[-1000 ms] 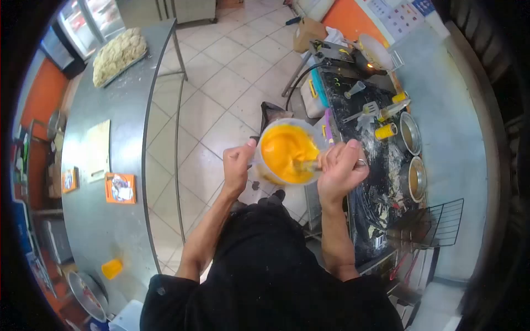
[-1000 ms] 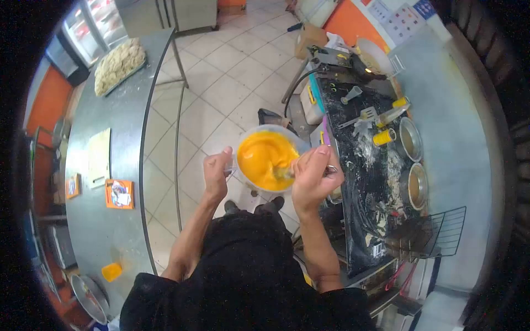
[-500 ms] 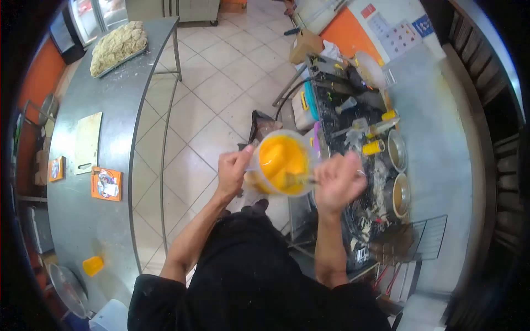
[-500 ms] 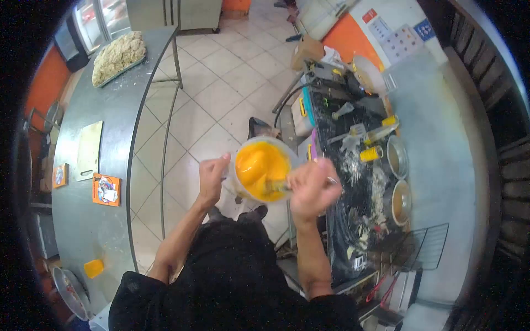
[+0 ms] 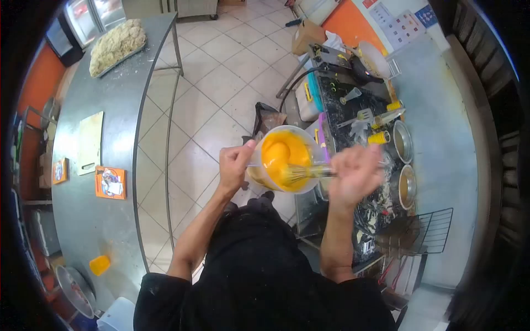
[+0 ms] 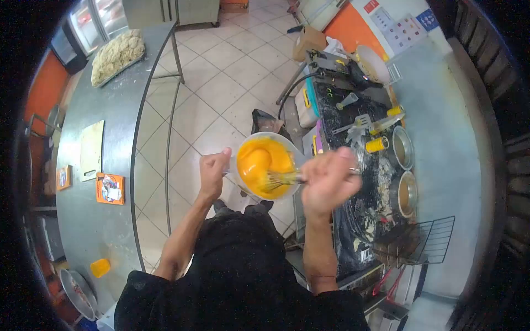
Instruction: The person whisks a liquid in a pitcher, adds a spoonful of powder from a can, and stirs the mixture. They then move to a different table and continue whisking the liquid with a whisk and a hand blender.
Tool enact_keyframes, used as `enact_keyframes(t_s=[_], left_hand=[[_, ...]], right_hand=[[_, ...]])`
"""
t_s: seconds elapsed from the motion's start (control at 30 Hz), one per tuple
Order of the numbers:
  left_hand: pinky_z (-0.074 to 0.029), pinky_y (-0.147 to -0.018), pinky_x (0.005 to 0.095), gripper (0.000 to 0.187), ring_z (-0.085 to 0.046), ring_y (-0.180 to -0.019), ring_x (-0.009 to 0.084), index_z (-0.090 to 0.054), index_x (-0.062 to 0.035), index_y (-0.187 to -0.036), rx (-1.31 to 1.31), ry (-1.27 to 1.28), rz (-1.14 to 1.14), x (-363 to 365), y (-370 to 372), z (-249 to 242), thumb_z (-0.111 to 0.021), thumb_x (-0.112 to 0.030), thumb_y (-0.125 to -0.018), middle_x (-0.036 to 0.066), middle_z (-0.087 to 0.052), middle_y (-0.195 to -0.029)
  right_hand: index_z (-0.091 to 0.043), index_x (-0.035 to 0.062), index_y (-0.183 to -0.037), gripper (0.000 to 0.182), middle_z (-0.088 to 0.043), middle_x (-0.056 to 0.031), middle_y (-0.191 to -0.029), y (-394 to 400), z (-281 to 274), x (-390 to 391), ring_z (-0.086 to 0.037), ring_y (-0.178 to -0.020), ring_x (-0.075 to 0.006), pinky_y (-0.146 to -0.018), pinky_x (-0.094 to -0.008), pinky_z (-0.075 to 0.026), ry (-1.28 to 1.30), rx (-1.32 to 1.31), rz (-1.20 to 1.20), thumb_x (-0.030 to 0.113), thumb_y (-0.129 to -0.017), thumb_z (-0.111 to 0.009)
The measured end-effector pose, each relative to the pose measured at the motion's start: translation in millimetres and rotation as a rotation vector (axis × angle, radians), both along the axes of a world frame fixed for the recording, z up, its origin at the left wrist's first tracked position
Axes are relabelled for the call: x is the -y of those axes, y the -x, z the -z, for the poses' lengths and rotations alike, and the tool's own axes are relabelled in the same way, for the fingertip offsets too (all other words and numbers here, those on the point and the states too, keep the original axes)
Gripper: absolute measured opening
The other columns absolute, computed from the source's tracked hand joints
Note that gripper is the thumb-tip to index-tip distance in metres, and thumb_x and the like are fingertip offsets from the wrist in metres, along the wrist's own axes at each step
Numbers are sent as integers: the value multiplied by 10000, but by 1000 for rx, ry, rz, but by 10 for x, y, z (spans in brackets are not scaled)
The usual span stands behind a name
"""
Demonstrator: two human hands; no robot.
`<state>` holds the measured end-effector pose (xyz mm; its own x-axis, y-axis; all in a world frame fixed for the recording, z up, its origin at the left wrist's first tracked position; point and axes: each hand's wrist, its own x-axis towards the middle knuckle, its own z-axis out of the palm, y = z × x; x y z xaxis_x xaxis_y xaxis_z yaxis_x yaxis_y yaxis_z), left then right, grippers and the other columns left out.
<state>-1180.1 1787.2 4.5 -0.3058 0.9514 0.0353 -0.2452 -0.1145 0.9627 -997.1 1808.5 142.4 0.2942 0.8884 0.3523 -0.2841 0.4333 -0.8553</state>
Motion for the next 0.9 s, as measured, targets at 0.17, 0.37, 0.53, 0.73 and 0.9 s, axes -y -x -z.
enact_keyframes(t_s=[0.17, 0.37, 0.53, 0.73, 0.9], left_hand=[[-210, -437, 263, 485, -308, -486, 32, -494, -21, -515, 29, -11, 1, 10, -55, 7, -576, -251, -934, -73, -398, -503], [-215, -443, 260, 478, -309, -495, 29, -491, -16, -519, 72, 31, 1, 38, -18, -11, -584, -244, -929, -70, -395, -496], [-220, -436, 263, 493, -329, -478, 38, -480, -23, -503, 50, 20, -19, 0, -10, -29, -598, -256, -920, -63, -398, -488], [-230, -433, 266, 499, -345, -477, 43, -503, -26, -508, 15, -6, -31, 13, -7, -57, -587, -287, -926, -55, -413, -493], [-210, -437, 251, 484, -297, -452, 50, -466, -105, -498, -1, -17, -34, 13, -9, -87, -592, -325, -909, -66, -371, -496]], right_hand=[[-348, 99, -607, 394, -324, 23, -468, 204, 226, 8, -290, -366, -63, -357, -260, -295, 2, 62, -5, 190, -981, -431], [-317, 109, -580, 415, -325, 22, -465, 67, 234, -104, -282, -382, -54, -373, -244, -277, -173, 310, 393, 164, -975, -431], [-329, 103, -589, 417, -336, 25, -476, -47, -125, 51, -306, -378, -64, -362, -256, -286, -80, -181, 85, 185, -981, -443], [-328, 105, -586, 421, -306, 23, -466, 167, -111, 62, -284, -377, -70, -370, -257, -276, -38, -1, 69, 194, -987, -417], [-306, 112, -590, 423, -306, 16, -462, 281, 216, -30, -294, -368, -78, -370, -268, -283, -91, 110, 134, 213, -986, -413]])
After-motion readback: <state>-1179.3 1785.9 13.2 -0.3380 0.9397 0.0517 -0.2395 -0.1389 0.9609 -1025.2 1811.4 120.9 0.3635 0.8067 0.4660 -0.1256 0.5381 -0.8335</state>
